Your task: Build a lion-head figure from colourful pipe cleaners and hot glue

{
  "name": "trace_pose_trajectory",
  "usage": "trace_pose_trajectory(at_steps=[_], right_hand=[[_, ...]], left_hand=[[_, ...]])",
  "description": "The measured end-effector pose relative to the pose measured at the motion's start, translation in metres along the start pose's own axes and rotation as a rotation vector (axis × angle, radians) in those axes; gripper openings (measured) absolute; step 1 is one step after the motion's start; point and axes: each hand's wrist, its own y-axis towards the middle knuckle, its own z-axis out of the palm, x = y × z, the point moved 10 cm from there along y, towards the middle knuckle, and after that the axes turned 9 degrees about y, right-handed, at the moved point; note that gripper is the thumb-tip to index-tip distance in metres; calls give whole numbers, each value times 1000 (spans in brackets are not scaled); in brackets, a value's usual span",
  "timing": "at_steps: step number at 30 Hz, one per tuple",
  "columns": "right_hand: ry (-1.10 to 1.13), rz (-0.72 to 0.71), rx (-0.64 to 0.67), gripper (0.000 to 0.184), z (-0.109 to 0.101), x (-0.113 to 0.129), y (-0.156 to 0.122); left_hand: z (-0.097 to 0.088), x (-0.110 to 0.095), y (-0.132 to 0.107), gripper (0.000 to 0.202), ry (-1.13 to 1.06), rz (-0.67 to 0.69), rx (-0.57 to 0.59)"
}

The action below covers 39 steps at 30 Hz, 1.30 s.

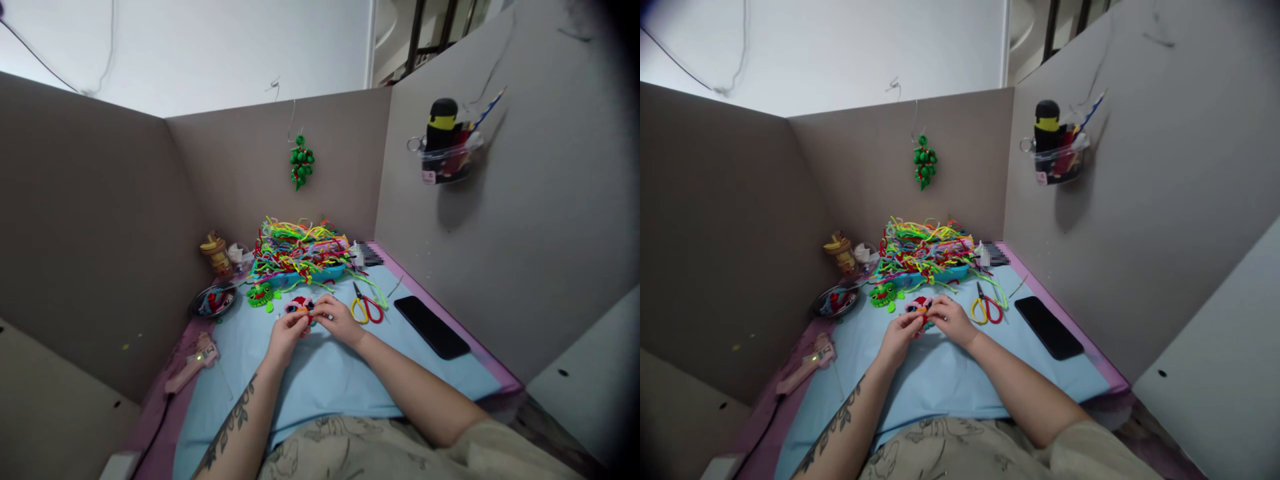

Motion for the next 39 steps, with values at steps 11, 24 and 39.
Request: trace_pose_trajectory(at_steps=[11, 24, 39], right_hand=[[8, 10, 36, 11, -1, -1, 0], [-66, -23, -38, 12, -3, -2, -3], [361, 523, -62, 17, 23, -47, -17]], left_hand=[[8, -11, -3, 29, 197, 85, 66], [-1, -16, -2, 23, 323, 178, -46], [-22, -24, -4, 22, 225, 210, -234]])
